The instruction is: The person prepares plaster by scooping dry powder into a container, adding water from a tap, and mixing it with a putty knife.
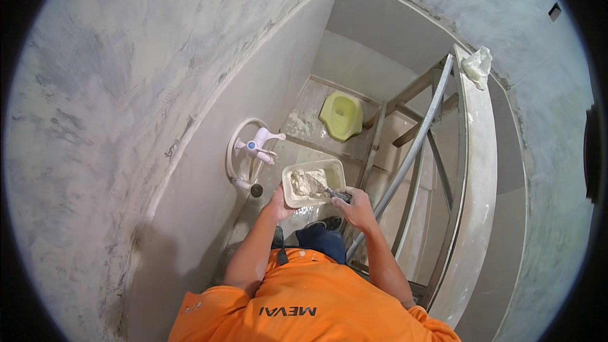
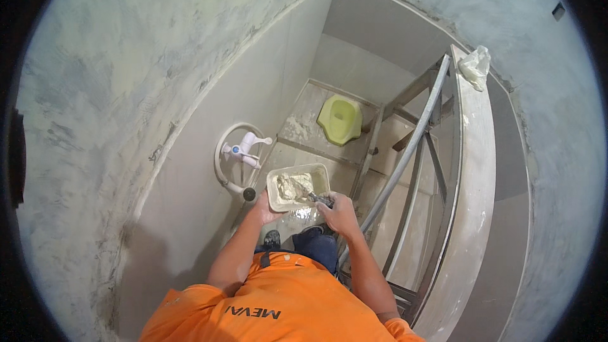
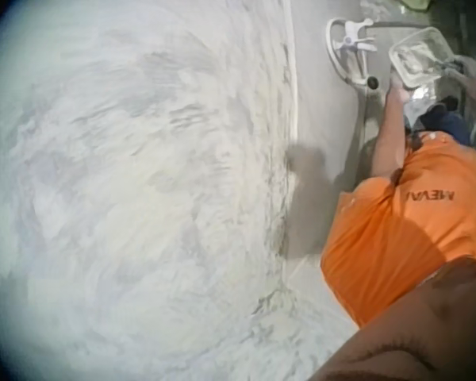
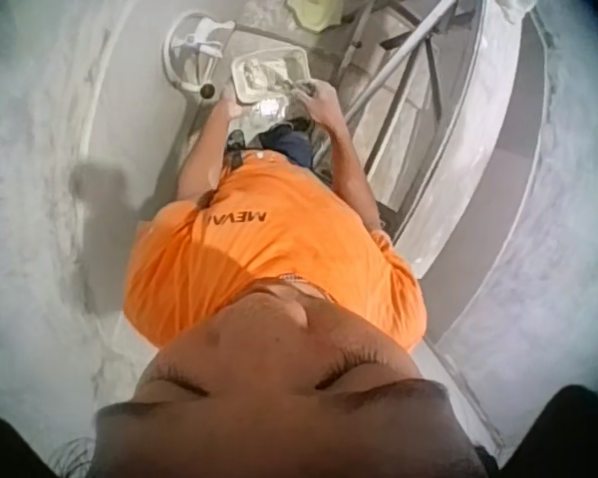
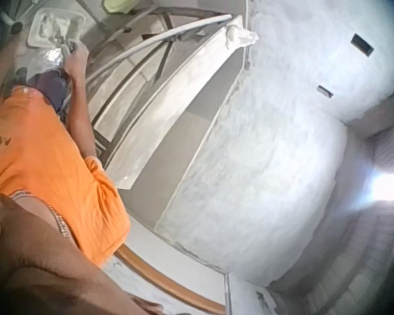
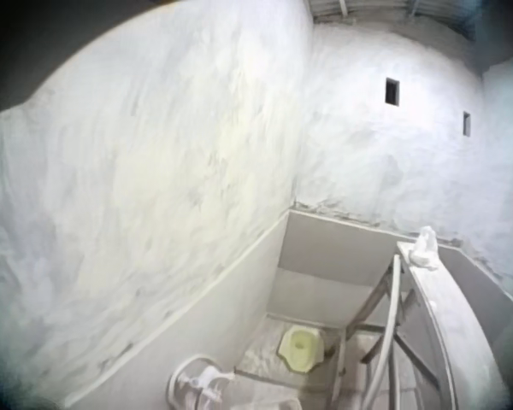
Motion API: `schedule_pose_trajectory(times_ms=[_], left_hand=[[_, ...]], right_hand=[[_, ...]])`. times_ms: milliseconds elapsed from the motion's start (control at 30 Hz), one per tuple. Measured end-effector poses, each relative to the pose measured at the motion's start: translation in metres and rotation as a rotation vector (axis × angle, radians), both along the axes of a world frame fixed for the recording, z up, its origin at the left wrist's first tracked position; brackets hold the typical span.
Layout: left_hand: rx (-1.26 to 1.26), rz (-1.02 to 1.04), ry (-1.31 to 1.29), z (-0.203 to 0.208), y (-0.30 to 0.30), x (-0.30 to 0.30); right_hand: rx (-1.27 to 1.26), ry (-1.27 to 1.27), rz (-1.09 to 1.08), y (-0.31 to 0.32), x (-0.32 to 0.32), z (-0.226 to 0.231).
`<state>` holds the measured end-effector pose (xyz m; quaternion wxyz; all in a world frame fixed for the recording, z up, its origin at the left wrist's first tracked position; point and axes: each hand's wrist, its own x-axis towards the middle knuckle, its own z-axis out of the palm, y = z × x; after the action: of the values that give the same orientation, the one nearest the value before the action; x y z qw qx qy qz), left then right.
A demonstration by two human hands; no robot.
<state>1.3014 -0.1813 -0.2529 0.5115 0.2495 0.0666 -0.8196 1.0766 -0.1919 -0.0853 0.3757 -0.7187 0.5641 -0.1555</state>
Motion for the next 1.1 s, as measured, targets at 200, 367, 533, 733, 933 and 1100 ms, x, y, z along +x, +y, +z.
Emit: schedule_pose_trajectory(times_ms=[200,367,533,733,933,1100], left_hand=[[0.017,0.301,0.014,-0.032,0.009,0.003],[-0.113,0.455,0.196,-0.027,0.016,-0.001],[-0.120,0.451,0.133,-0.039,0.013,0.003],[-0.099,0.363,0.192,-0.056,0.016,-0.013],[-0.062,0.323,0.167,-0.074,0.009,-0.009],[-0.056,0.300,0.154,-0.048,0.005,0.013]], right_hand=[[0.354,-0.387,-0.262,-0.007,0.027,-0.075],[0.644,-0.573,-0.394,0.011,0.058,-0.086],[0.779,-0.517,-0.356,0.014,0.071,-0.090],[0.867,-0.383,-0.294,-0.009,0.055,-0.081],[0.473,0.256,0.187,-0.021,0.080,-0.032],[-0.163,0.397,0.239,-0.035,0.109,-0.010]])
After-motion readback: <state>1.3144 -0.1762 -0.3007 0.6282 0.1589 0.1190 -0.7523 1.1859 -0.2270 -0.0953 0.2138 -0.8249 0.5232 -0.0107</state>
